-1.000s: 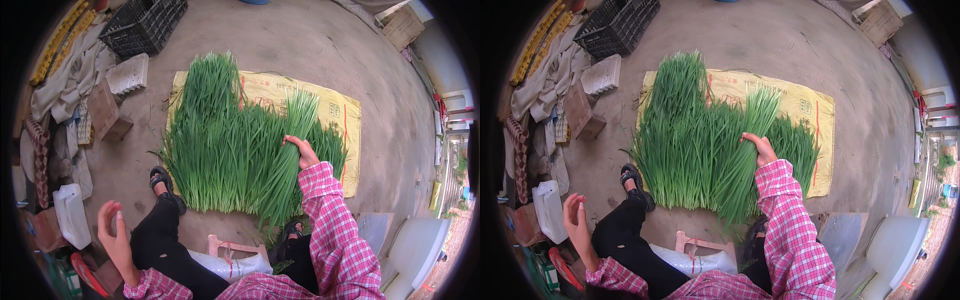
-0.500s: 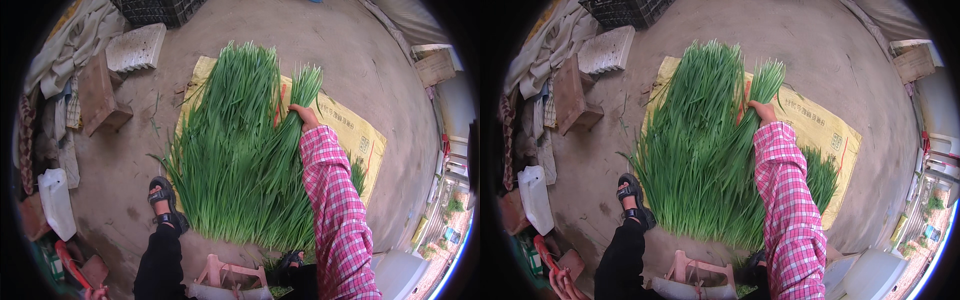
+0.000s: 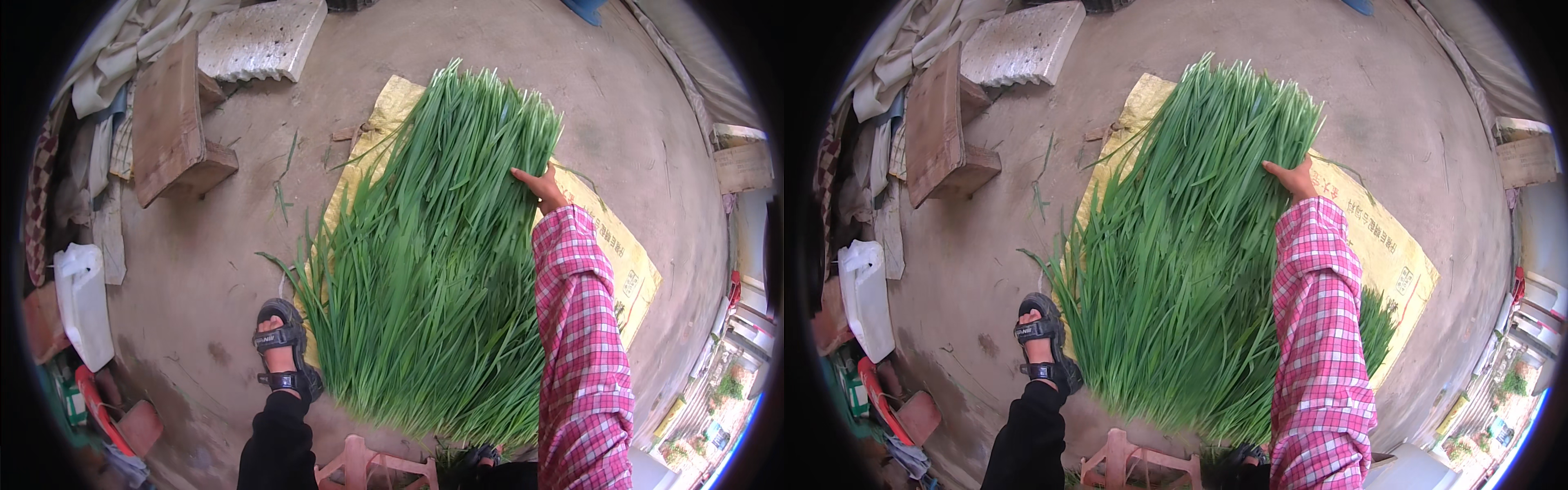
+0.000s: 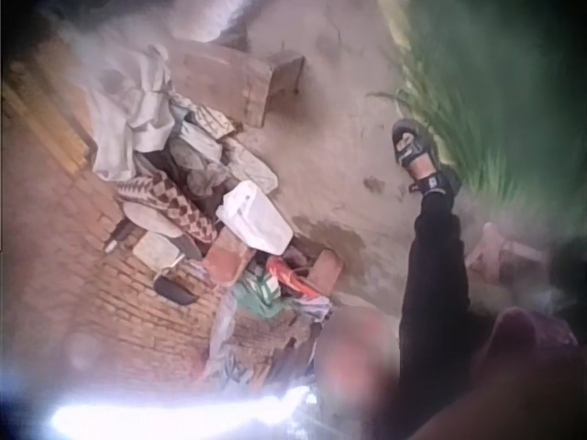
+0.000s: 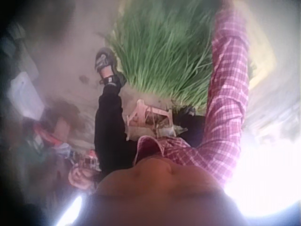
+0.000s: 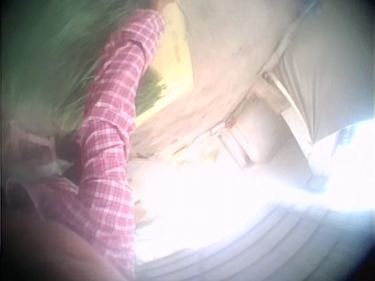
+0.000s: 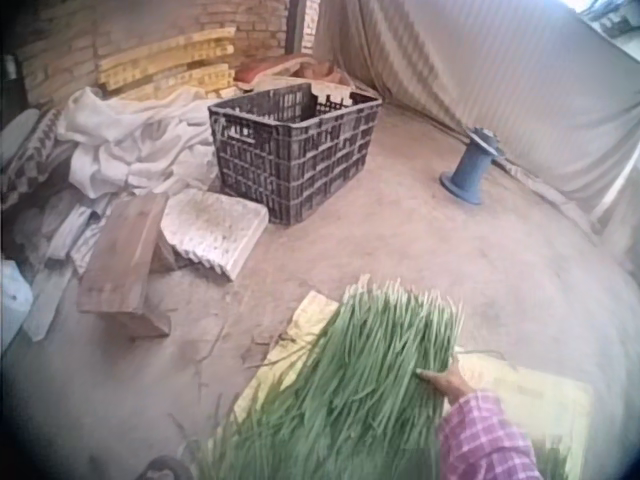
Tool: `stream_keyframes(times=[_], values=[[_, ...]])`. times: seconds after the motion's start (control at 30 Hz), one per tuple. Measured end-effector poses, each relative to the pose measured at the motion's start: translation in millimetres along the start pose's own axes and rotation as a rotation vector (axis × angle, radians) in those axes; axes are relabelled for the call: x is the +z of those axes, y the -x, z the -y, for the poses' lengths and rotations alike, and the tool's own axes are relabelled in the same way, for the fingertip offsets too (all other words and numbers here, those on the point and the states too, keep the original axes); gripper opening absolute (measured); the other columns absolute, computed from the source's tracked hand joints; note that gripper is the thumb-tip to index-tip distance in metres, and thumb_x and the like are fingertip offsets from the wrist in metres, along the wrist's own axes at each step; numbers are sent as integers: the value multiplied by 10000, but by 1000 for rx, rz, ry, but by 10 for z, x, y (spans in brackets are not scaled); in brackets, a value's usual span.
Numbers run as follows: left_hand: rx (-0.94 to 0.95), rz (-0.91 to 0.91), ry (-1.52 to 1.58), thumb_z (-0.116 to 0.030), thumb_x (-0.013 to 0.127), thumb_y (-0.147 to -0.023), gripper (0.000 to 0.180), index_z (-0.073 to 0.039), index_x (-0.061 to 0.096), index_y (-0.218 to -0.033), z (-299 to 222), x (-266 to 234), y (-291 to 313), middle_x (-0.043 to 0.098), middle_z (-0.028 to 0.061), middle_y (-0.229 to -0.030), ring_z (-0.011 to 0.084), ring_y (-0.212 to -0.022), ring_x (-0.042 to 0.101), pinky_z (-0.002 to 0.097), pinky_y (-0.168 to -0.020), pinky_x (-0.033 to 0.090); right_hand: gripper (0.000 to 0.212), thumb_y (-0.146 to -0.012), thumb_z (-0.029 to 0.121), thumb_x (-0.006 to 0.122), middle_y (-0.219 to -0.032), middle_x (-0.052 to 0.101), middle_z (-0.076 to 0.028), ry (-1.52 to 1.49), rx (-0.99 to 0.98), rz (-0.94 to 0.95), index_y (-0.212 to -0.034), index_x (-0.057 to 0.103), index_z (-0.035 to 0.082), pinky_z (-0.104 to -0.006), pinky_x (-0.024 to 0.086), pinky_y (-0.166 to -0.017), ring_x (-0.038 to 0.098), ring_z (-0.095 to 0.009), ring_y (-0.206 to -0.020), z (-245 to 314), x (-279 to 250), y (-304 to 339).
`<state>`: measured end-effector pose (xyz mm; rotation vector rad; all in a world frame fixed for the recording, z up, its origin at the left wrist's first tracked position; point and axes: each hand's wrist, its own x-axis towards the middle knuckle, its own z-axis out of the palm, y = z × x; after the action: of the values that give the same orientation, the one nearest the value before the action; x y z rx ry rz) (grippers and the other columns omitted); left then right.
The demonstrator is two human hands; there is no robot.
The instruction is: The person sorts bunches of chives by hand, picking through individual leaves and arranging them into organized piles on a plastic sheet and a small wooden platform.
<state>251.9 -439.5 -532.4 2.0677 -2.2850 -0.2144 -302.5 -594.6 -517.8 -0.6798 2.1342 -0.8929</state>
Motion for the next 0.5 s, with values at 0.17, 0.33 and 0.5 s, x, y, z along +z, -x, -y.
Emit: stream_keyframes(times=[0.17, 0.33, 0.5], values=[[56, -64, -17, -68, 458, -698, 41, -38, 483, -711, 65, 34, 31, 480, 113, -686, 260, -698, 481, 354, -623, 401, 705, -647, 67, 656, -1098, 433, -158, -73, -60, 188, -1193, 211, 27, -324, 429, -783, 481, -247, -960, 220, 131, 239], [81, -79, -49, -67, 458, -695, 49, -35, 486, -717, 141, 93, 97, 486, 116, -697, 260, -706, 483, 355, -630, 403, 773, -676, 125, 658, -1157, 380, -140, -172, -30, 222, -1236, 129, 64, -339, 404, -812, 435, -245, -1021, 168, 79, 458], [92, -63, -69, -72, 464, -683, 78, -27, 489, -742, 107, 50, 76, 495, 123, -715, 261, -713, 487, 356, -647, 406, 728, -713, 168, 633, -1195, 352, -120, -67, -8, 221, -1251, 147, 97, -373, 400, -809, 390, -235, -1065, 81, 63, 512]])
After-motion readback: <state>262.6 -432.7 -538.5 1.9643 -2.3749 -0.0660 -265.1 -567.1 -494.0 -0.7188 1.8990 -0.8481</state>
